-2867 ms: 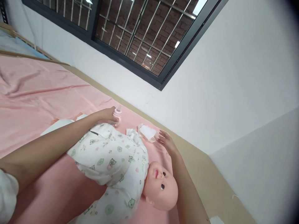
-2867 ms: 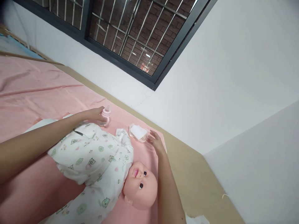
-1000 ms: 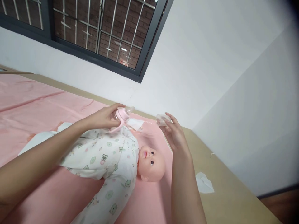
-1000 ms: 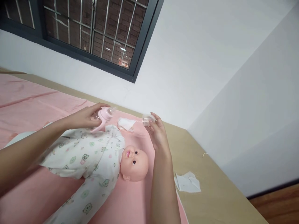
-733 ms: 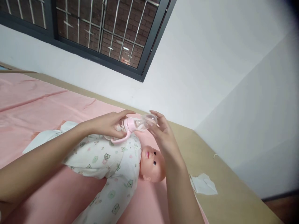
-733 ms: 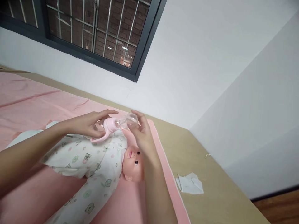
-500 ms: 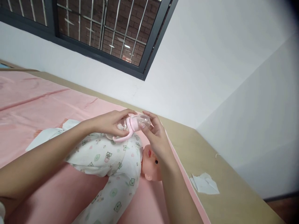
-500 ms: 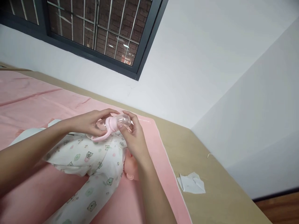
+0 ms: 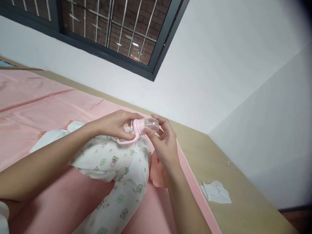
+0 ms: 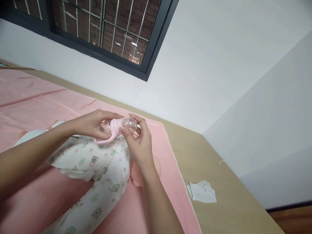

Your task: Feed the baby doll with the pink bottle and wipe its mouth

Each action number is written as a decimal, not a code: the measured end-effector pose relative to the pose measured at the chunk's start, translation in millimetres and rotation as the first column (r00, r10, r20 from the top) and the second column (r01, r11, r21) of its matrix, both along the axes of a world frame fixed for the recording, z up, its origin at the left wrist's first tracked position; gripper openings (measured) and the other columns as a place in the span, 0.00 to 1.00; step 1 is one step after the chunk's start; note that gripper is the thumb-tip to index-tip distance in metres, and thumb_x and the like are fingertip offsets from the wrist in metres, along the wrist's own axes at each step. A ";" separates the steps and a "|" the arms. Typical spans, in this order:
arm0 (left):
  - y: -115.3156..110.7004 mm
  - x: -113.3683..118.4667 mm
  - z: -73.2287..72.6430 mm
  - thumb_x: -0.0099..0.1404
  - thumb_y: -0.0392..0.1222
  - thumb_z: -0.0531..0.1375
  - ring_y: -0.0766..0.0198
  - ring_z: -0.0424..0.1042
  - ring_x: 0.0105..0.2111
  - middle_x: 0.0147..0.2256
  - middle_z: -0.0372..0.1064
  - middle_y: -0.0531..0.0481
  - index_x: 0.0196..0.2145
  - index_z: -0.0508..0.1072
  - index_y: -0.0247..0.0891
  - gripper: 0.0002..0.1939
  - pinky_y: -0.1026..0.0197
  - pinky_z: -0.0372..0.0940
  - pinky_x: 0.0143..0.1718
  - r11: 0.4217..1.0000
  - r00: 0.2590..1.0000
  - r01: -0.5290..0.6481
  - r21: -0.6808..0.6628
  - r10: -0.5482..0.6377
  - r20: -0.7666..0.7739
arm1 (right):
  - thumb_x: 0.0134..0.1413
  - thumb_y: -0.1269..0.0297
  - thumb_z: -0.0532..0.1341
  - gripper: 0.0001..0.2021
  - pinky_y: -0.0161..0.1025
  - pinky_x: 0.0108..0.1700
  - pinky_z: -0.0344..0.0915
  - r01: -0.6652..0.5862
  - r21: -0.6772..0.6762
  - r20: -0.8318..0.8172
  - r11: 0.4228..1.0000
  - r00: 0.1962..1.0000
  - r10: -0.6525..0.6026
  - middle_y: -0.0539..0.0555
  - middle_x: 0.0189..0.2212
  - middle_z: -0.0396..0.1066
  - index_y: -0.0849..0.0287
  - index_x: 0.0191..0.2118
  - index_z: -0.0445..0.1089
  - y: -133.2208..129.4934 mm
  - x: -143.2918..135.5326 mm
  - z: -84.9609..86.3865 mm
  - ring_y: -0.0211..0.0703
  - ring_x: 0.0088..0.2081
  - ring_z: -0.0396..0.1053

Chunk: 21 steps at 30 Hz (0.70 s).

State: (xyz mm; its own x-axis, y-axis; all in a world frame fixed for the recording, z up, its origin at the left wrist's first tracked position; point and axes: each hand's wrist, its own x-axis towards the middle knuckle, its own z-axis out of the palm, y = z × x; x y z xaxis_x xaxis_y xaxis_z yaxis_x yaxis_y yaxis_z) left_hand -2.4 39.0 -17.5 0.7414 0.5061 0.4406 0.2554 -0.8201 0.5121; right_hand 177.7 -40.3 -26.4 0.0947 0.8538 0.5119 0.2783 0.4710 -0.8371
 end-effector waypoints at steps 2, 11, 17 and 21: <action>-0.1 -0.1 -0.1 0.51 0.40 0.58 0.65 0.65 0.29 0.36 0.72 0.54 0.46 0.73 0.41 0.22 0.66 0.58 0.30 1.000 1.000 -0.009 -0.001 0.009 -0.003 | 0.44 0.53 0.69 0.22 0.43 0.50 0.69 -0.001 0.006 -0.009 1.000 1.000 0.001 0.52 0.44 0.72 0.51 0.46 0.68 0.1 0.0 0.5 0.43 0.47 0.70; -0.3 0.1 -2.1 0.50 0.43 0.60 0.62 0.69 0.31 0.34 0.72 0.53 0.46 0.70 0.40 0.23 0.64 0.60 0.31 0.998 0.998 -0.045 -0.043 0.043 -0.046 | 0.42 0.53 0.70 0.23 0.44 0.46 0.71 -0.001 -0.023 -0.001 1.000 1.000 0.001 0.53 0.44 0.72 0.52 0.45 0.69 -2.6 1.1 3.1 0.43 0.45 0.70; -1.2 -2.5 -0.6 0.50 0.44 0.60 0.63 0.68 0.30 0.31 0.70 0.55 0.43 0.69 0.41 0.20 0.65 0.58 0.29 0.998 0.995 -0.055 -0.020 0.053 -0.087 | 0.42 0.53 0.70 0.22 0.44 0.46 0.71 -0.033 -0.053 0.004 0.998 0.999 0.033 0.53 0.44 0.72 0.51 0.45 0.69 -2.7 1.4 3.2 0.43 0.44 0.70; -3.3 0.3 0.7 0.51 0.44 0.60 0.60 0.70 0.35 0.38 0.72 0.53 0.47 0.69 0.43 0.23 0.65 0.59 0.33 0.995 0.994 -0.093 0.039 0.095 -0.059 | 0.42 0.53 0.70 0.22 0.44 0.48 0.70 -0.050 0.013 0.006 0.999 0.999 0.050 0.52 0.44 0.71 0.51 0.44 0.69 -2.5 3.2 5.0 0.43 0.45 0.70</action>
